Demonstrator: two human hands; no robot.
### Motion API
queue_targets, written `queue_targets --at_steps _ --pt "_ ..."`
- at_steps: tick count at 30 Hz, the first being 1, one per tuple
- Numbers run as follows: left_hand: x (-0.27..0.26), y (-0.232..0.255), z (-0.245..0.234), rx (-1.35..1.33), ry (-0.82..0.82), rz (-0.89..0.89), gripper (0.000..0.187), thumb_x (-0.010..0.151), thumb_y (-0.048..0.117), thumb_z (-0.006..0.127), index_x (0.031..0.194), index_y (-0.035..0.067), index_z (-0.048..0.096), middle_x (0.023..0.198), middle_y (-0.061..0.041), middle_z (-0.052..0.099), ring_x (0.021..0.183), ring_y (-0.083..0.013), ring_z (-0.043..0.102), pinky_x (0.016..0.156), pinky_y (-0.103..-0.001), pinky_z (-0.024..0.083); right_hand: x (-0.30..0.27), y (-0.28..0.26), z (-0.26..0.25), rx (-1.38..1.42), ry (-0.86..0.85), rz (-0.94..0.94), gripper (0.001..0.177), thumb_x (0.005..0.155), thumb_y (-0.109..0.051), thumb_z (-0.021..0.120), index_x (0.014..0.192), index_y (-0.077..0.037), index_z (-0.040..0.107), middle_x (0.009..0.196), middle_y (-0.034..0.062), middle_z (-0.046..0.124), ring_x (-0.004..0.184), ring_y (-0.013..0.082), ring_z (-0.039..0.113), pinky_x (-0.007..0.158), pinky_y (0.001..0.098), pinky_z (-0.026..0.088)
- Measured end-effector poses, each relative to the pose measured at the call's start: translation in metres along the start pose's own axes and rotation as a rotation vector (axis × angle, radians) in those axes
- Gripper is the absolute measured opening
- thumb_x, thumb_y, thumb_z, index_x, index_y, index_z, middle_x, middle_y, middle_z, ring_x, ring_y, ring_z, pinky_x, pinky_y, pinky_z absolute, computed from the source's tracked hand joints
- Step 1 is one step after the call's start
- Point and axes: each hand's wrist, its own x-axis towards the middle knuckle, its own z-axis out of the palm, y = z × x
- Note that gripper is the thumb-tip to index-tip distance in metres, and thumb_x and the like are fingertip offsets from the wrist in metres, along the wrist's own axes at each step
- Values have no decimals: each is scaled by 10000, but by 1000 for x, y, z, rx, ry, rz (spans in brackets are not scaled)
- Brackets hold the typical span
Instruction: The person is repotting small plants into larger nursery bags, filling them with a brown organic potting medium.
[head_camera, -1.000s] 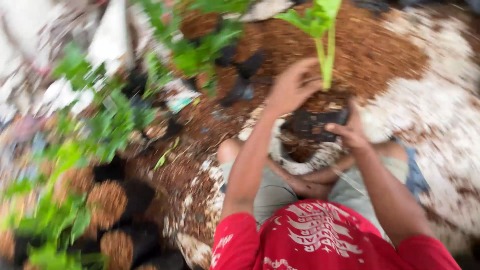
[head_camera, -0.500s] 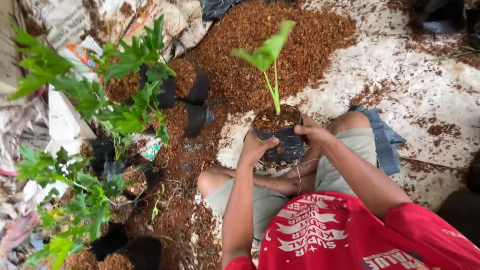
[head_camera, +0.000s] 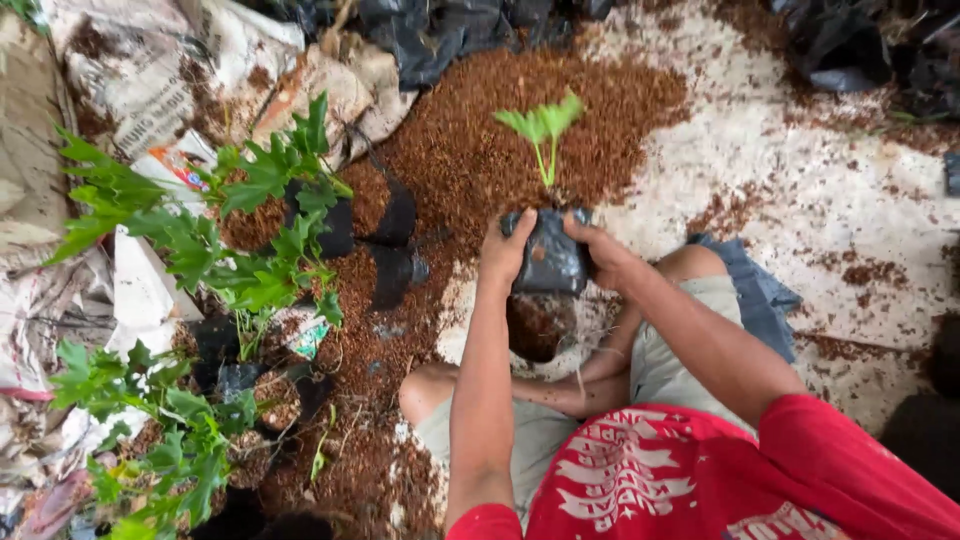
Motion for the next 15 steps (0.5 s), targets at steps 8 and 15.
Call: queue_targets --at_steps 8,15 --pt "-6 24 -12 565 -219 89 1185 844 904 373 1621 34 160 1597 -298 332 1445 -487 392 1111 -664 413 -32 9 15 10 -54 -74 711 765 -381 917 1252 -64 507 978 138 597 901 345 681 711 564 592" --pt "-31 37 -42 68 -398 450 1099 878 875 411 1670 198 59 1679 -323 55 1503 -590 31 1167 -775 159 -34 -12 24 149 -127 -335 554 708 -222 908 1101 12 595 871 181 641 750 346 723 584 569 603"
